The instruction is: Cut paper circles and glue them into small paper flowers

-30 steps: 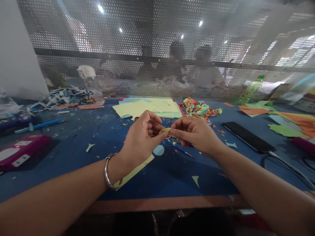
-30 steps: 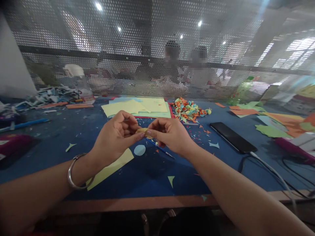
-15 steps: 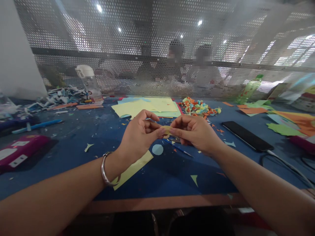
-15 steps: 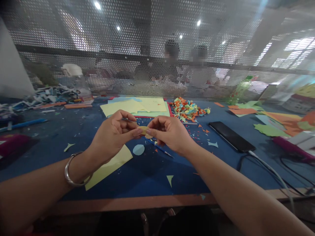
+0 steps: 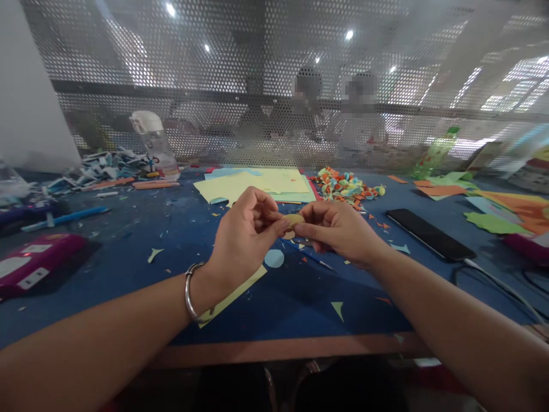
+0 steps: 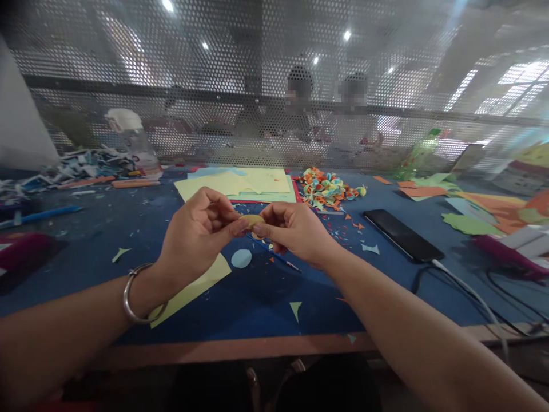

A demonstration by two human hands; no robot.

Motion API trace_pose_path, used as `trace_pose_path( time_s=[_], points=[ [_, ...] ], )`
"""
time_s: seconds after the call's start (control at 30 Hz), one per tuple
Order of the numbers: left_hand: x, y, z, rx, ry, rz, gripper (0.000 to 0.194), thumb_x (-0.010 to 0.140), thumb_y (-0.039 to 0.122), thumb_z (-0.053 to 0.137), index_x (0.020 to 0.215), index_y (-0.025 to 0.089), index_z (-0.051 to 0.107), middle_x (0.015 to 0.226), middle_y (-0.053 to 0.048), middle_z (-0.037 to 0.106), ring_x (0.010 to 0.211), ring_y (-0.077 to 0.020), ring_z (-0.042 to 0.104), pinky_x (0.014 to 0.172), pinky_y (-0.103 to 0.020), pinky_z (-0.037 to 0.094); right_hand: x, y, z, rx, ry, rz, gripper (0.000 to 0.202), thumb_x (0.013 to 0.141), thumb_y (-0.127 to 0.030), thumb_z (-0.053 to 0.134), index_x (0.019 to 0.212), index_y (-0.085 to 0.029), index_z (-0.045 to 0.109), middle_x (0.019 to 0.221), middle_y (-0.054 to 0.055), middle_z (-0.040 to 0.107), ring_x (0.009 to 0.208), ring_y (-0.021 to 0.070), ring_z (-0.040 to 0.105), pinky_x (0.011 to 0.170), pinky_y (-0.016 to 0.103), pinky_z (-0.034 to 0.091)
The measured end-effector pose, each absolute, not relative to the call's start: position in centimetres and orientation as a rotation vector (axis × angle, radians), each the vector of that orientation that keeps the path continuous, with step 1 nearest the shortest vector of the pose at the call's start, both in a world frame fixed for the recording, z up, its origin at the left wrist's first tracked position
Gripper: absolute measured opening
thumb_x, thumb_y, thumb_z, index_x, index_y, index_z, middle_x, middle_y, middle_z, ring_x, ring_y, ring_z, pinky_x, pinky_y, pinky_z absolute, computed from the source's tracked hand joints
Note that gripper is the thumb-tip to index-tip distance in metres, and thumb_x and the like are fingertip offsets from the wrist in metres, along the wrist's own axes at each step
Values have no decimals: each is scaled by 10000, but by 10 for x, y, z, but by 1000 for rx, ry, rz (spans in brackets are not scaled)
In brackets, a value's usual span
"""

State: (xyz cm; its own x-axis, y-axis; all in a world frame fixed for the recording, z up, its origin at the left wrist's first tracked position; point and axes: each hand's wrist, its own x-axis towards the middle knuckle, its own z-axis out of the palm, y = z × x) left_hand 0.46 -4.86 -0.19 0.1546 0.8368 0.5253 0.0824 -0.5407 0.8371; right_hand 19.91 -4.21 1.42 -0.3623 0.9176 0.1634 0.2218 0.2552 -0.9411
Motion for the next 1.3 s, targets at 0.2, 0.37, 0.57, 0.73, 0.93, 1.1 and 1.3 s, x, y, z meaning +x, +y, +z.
trace_pose_path(
  time_s=[0.2, 0.37, 0.57, 0.73, 0.93, 1.1, 1.3],
  points=[
    [6, -48, -5, 1872, 891, 1464, 238, 843, 245, 727, 899, 212, 498, 763, 34, 603, 685, -110, 638, 646, -233, 520, 198, -43, 16, -1059, -1798, 1125, 286, 731, -383, 800, 795, -159, 633, 573, -61, 566, 433, 55, 507, 406, 177, 393],
    [6, -48, -8, 2003, 940, 1432, 194, 875, 275, 690, 885, 218, 505, 769, 21, 594, 685, -119, 598, 640, -253, 489, 199, -42, 13, -1111, -1858, 1084, 180, 770, -312, 725, 802, -169, 620, 593, -60, 554, 454, 67, 534, 443, 193, 450],
    [10, -50, -9, 1965, 858, 1490, 236, 863, 305, 716, 852, 219, 496, 745, 28, 561, 655, -112, 574, 614, -252, 486, 197, -44, 15, -1103, -1864, 1055, 108, 761, -262, 658, 748, -184, 584, 546, -77, 510, 411, 55, 474, 398, 185, 395],
    [3, -45, 2, 1811, 825, 1576, 265, 832, 260, 743, 848, 217, 482, 747, 30, 582, 704, -135, 666, 679, -264, 564, 205, -42, 19, -1134, -1809, 997, 83, 739, -219, 629, 697, -186, 565, 452, -84, 481, 359, 50, 419, 367, 181, 313],
    [-2, -40, 3, 1735, 815, 1607, 304, 800, 274, 770, 856, 218, 477, 755, 42, 571, 728, -139, 690, 739, -285, 609, 217, -33, 18, -1063, -1767, 962, 200, 826, -351, 673, 815, -154, 641, 654, -9, 640, 453, 59, 524, 468, 208, 429],
    [6, -44, -5, 1828, 808, 1544, 259, 831, 261, 734, 864, 218, 481, 772, 33, 567, 704, -117, 650, 695, -256, 576, 207, -39, 18, -1068, -1845, 1012, 217, 782, -365, 714, 773, -166, 626, 558, -32, 599, 442, 77, 530, 434, 203, 400],
    [10, -45, -9, 1859, 857, 1394, 299, 786, 185, 731, 974, 221, 500, 737, 43, 590, 663, -99, 589, 611, -219, 484, 204, -42, 17, -1091, -1919, 951, 164, 790, -318, 652, 733, -183, 579, 504, -61, 526, 396, 67, 449, 396, 208, 331]
  ],
)
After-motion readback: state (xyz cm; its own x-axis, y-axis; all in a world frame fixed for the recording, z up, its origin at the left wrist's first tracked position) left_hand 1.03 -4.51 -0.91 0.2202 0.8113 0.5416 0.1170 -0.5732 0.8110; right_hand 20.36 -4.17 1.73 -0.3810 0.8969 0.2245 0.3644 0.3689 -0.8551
